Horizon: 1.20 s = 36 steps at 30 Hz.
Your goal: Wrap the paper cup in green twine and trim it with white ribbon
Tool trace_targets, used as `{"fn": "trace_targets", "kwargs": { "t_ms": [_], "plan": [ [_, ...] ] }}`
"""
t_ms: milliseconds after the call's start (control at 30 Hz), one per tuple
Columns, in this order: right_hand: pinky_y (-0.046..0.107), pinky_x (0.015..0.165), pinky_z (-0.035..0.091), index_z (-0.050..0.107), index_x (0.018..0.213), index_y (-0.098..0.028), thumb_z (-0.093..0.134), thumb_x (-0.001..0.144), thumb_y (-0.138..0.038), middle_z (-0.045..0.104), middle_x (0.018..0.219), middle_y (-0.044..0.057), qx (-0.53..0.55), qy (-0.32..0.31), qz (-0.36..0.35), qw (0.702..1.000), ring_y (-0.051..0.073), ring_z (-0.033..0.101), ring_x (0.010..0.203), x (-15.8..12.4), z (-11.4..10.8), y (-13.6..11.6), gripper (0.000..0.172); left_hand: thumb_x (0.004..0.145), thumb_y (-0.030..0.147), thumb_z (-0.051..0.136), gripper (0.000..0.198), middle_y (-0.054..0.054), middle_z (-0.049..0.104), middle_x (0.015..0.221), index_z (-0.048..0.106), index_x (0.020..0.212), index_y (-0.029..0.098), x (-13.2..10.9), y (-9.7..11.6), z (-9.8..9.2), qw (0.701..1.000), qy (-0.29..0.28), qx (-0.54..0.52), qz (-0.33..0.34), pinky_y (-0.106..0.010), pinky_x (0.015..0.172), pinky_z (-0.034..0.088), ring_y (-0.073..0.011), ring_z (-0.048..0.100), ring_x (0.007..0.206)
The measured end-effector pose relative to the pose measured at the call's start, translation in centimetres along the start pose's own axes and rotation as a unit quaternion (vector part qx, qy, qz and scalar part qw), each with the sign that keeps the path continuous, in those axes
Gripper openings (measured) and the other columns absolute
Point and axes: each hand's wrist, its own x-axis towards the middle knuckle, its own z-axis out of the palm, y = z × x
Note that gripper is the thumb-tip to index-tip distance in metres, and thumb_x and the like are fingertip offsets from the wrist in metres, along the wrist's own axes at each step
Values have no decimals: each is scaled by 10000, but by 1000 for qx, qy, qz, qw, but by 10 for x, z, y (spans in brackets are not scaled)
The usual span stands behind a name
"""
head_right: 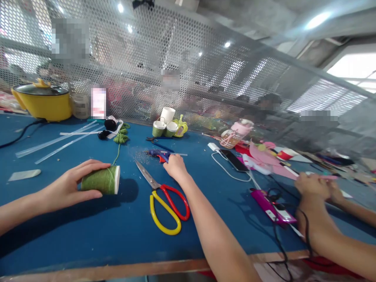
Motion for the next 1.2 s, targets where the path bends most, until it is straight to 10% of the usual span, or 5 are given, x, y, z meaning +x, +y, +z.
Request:
{"fn": "trace_targets", "kwargs": {
  "t_ms": [233,433,1200],
  "plan": [
    [250,669,467,528,1068,-130,541,720,-155,651,979,100,98,-5,-25,995,179,618,829,-27,-28,-23,349,776,383,585,492,-83,478,1161,419,1215,235,1,-2,-4,1000,5,8,-8,-341,870,440,-225,503,1036],
    [250,532,464,603,812,-138,604,707,-346,615,650,24,279,-107,-115,948,135,556,560,-73,-49,-49,233,780,379,583,496,-90,465,1192,418,1223,230,3,-3,-7,1000,8,7,-15,-349,907,416,-234,485,1075],
    [250,567,449,633,817,-221,552,765,-316,650,663,-19,94,-103,-221,965,155,581,566,-108,-45,-57,135,752,418,589,499,-59,521,1021,459,1193,226,6,-12,-10,996,-31,-7,-81,-325,784,462,-198,548,892]
  ]
}}
